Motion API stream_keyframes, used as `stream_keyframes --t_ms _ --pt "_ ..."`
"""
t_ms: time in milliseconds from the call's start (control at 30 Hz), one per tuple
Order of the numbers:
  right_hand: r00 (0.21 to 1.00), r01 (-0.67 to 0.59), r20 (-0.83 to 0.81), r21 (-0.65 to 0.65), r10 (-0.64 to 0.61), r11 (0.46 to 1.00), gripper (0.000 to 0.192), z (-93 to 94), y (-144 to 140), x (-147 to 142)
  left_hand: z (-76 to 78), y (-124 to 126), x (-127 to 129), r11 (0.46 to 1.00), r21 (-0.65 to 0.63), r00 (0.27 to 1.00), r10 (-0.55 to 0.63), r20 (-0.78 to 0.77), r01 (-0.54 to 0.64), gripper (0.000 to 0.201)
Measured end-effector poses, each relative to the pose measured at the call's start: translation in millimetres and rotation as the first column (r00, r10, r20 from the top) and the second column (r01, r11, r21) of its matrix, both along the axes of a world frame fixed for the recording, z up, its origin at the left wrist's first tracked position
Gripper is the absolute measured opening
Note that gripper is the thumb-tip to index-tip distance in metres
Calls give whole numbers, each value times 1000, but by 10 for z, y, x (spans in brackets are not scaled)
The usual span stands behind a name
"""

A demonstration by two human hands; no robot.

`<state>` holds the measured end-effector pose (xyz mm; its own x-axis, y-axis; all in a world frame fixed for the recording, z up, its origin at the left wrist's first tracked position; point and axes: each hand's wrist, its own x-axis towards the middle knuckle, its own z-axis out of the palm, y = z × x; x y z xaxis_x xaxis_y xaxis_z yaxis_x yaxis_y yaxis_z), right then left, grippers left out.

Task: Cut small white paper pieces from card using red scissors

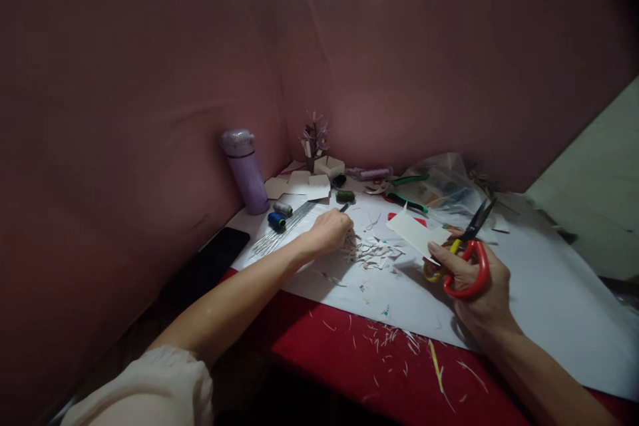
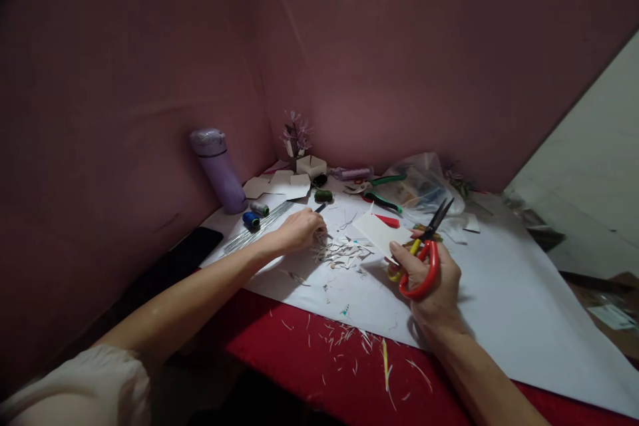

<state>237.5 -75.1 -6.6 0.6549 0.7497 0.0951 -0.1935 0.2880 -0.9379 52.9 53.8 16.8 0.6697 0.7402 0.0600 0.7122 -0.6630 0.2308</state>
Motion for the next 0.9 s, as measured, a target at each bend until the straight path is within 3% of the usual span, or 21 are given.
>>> stream_keyframes --t_ms 233,400,600,767,900 --pt "1000 8 7 1 -8 1000 41 3 13 3 -30 89 100 997 64 998 -33 -51 37 28" --pt "1000 -10 -24 -3 10 1000 42 13 9 3 39 156 44 999 39 998 -25 -57 27 29" --pt "1000 -11 -16 -18 11 1000 40 12 0 -4 81 136 -26 994 -53 991 -97 -91 93 30" --pt "1000 -2 -18 -16 2 1000 41 2 -1 6 23 105 18 992 -76 993 -109 -46 105 27" --pt "1000 -1 -16 -9 0 1000 41 -1 1 14 84 144 42 992 -84 995 -94 26 96 14"
